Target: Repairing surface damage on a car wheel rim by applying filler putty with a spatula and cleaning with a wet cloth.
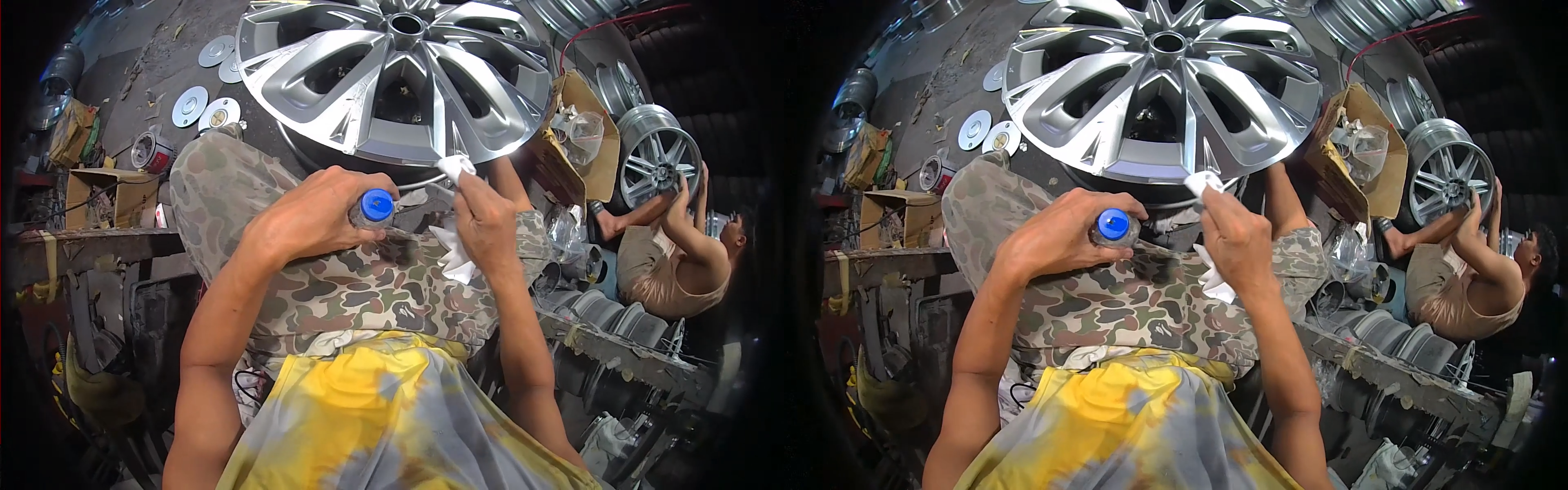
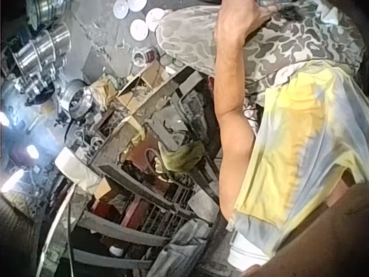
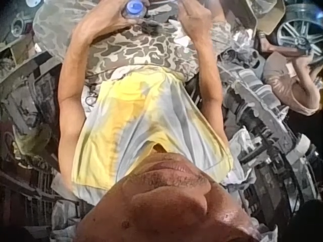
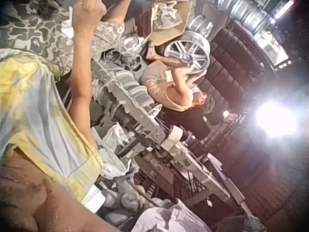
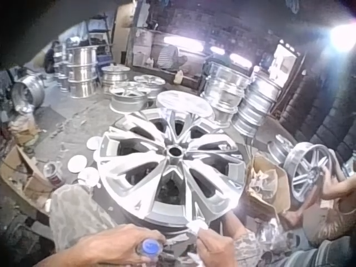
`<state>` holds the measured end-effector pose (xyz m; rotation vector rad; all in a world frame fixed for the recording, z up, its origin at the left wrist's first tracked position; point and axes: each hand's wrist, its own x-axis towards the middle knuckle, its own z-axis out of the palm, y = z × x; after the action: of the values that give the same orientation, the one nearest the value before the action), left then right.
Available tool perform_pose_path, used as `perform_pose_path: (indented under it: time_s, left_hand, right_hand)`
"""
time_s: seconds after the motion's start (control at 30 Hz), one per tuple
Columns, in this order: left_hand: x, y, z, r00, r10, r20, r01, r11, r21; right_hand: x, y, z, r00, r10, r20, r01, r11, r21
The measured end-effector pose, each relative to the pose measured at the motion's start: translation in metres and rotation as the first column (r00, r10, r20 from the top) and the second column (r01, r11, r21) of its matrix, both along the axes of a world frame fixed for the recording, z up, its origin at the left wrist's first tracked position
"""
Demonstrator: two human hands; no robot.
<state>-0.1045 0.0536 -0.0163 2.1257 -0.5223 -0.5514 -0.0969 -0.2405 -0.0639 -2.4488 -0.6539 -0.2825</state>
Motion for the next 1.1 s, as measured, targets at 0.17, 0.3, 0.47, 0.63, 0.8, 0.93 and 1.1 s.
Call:
perform_pose_path:
  time_s: [0.17,0.3,0.47,0.63,0.8,0.93,1.1]
  left_hand:
    - [0.001,-0.005,-0.01,1.0,-0.018,0.018,0.018,0.999,-0.031]
    - [0.0,-0.002,-0.004,1.0,-0.022,0.007,0.022,0.999,-0.024]
    - [0.0,-0.006,-0.008,0.998,-0.026,0.05,0.027,1.0,-0.014]
    - [0.0,-0.002,-0.002,0.999,-0.021,0.033,0.021,1.0,-0.021]
    - [0.001,-0.004,-0.006,0.999,-0.031,0.017,0.031,0.999,-0.007]
    - [0.0,-0.002,-0.003,1.0,-0.021,0.009,0.021,1.0,-0.01]
    - [0.0,-0.003,-0.003,0.999,-0.03,0.027,0.03,1.0,-0.008]
  right_hand:
    - [0.002,0.0,0.002,0.996,0.073,0.059,-0.074,0.997,0.01]
    - [0.007,-0.013,0.006,0.999,0.006,0.036,-0.006,1.0,0.013]
    - [0.007,0.011,0.006,0.988,0.115,0.1,-0.114,0.993,-0.01]
    - [0.007,0.005,0.01,0.989,0.13,0.073,-0.127,0.991,-0.043]
    - [0.01,0.024,0.007,0.98,0.188,0.065,-0.184,0.981,-0.067]
    - [0.009,0.01,0.012,0.984,0.172,0.05,-0.167,0.981,-0.094]
    - [0.01,0.024,0.013,0.976,0.198,0.087,-0.182,0.969,-0.165]
